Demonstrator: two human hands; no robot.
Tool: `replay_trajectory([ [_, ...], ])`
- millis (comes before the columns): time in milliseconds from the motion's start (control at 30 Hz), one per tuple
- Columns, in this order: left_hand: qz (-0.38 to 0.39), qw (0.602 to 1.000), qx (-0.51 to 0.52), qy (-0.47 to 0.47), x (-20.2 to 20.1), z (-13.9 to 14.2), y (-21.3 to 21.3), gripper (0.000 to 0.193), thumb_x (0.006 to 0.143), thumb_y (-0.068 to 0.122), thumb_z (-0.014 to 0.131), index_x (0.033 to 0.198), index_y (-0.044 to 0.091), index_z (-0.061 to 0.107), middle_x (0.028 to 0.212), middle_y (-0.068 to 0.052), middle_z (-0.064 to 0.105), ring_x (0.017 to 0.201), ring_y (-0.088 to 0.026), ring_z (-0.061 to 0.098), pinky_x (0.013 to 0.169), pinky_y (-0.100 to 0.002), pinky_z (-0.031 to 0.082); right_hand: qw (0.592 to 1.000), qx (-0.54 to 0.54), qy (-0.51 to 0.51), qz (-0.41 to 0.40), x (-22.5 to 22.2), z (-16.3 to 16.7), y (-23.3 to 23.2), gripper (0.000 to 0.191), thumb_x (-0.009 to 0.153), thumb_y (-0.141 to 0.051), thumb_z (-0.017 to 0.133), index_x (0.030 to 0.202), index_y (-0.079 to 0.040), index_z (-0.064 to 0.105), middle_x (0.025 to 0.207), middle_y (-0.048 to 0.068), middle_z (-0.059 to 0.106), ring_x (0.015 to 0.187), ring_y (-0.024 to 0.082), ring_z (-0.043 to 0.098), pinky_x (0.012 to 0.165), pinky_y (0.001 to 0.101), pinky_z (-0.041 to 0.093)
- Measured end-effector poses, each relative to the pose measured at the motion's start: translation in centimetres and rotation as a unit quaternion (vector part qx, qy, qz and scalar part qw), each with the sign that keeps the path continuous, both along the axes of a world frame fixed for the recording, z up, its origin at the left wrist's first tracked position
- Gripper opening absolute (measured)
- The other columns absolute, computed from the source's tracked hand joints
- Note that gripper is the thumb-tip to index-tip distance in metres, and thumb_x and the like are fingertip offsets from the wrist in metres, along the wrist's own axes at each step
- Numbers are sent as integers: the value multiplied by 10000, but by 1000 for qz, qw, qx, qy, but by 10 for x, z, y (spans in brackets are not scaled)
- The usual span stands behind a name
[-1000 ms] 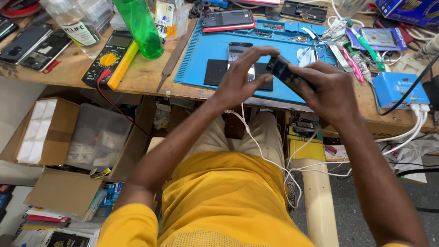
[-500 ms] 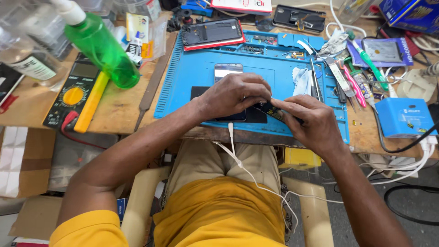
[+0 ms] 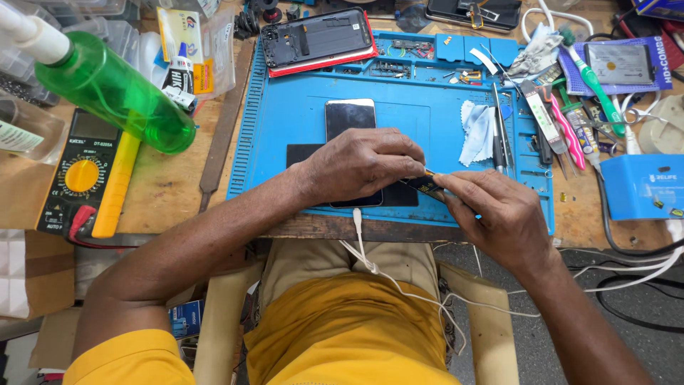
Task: The person handles two smartphones on a cluttered workbench. They connect a charging cable to one phone, then open the back of the other to expose the battery and internal components, and finally reassemble it.
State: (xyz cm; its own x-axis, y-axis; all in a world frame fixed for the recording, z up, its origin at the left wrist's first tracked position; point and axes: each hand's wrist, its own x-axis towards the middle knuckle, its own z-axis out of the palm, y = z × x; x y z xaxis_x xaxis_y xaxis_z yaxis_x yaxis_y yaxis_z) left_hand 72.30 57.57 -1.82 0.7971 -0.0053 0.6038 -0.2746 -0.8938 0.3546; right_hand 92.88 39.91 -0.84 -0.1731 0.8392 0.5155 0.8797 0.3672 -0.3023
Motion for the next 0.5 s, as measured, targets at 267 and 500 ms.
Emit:
replay_trajectory([
  [267,-3,1000,11,14,45,7,16,204,963,93,715,1167,104,716,1160,-38,693,1050,-196,697,873,-325,616,997,-12,-71,1,42,15,14,309,870,-67,791,1169,-60,715,1049,101,741,868,265,716,730,396,574],
  [500,-8,1000,22,17,76,16,29,205,969,89,688,1172,95,714,1170,-46,685,1063,-209,689,885,-342,611,997,-33,-68,10,76,25,30,326,864,-70,776,1180,-40,702,1065,106,738,875,269,714,736,402,576],
])
